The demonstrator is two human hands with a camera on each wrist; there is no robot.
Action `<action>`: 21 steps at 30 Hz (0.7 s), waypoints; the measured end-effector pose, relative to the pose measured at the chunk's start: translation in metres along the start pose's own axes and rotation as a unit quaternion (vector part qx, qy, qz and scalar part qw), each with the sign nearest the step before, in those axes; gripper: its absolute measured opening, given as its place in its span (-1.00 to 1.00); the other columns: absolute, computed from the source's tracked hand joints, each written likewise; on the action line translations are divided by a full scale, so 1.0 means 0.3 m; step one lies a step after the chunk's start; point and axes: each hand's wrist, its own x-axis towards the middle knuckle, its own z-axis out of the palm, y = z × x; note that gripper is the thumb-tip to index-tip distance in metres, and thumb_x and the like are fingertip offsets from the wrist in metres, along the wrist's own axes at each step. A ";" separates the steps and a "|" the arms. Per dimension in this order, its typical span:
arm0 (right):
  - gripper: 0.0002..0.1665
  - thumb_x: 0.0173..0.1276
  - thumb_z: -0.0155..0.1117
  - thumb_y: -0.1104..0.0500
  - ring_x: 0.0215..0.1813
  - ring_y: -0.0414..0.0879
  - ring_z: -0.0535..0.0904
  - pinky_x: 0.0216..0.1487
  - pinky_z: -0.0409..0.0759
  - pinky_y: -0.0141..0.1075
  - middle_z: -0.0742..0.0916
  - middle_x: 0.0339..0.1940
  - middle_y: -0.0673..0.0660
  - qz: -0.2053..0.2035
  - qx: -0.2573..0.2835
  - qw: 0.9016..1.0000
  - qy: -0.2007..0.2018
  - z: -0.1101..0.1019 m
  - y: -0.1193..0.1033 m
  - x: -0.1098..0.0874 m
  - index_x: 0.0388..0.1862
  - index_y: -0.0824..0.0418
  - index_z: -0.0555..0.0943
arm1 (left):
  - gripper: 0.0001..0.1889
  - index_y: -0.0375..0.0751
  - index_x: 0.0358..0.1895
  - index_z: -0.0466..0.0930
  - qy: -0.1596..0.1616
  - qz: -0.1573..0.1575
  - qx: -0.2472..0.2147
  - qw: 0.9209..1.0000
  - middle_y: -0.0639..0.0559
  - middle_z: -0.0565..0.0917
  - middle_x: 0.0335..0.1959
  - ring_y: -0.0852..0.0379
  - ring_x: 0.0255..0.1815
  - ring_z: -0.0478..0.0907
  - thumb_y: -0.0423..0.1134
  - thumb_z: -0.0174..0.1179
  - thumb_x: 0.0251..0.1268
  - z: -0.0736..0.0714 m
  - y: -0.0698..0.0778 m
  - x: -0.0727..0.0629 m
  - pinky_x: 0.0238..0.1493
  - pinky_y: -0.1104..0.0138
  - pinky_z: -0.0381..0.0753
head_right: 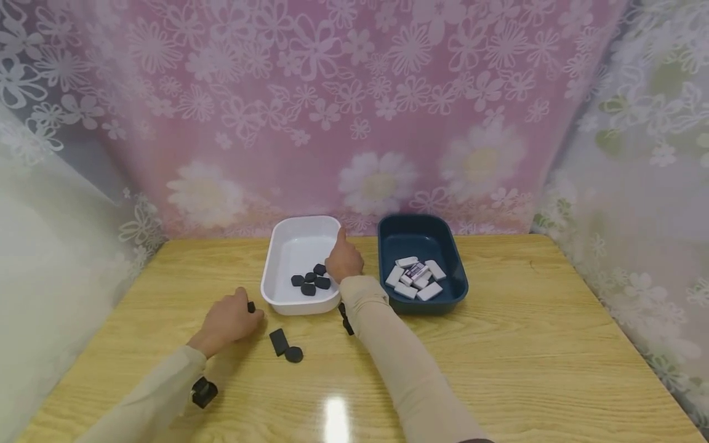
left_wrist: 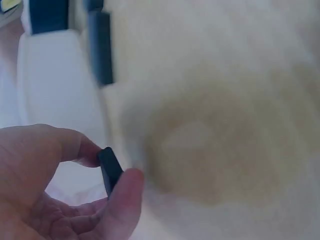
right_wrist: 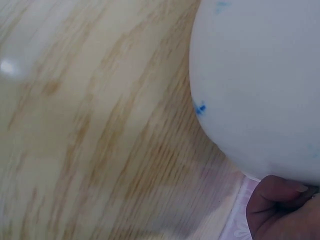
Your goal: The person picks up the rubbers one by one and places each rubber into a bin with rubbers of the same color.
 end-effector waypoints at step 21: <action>-0.03 0.20 0.31 0.24 -0.07 0.16 0.61 -0.06 0.54 -0.02 0.66 0.00 0.28 0.004 -0.010 1.000 0.003 -0.005 -0.002 -0.010 0.51 0.14 0.04 | -0.71 -0.21 -0.24 0.39 0.050 0.121 0.080 0.988 -0.01 0.48 -0.58 0.04 -0.63 0.45 -0.08 0.21 0.18 -0.099 0.194 0.134 -0.65 0.22 0.39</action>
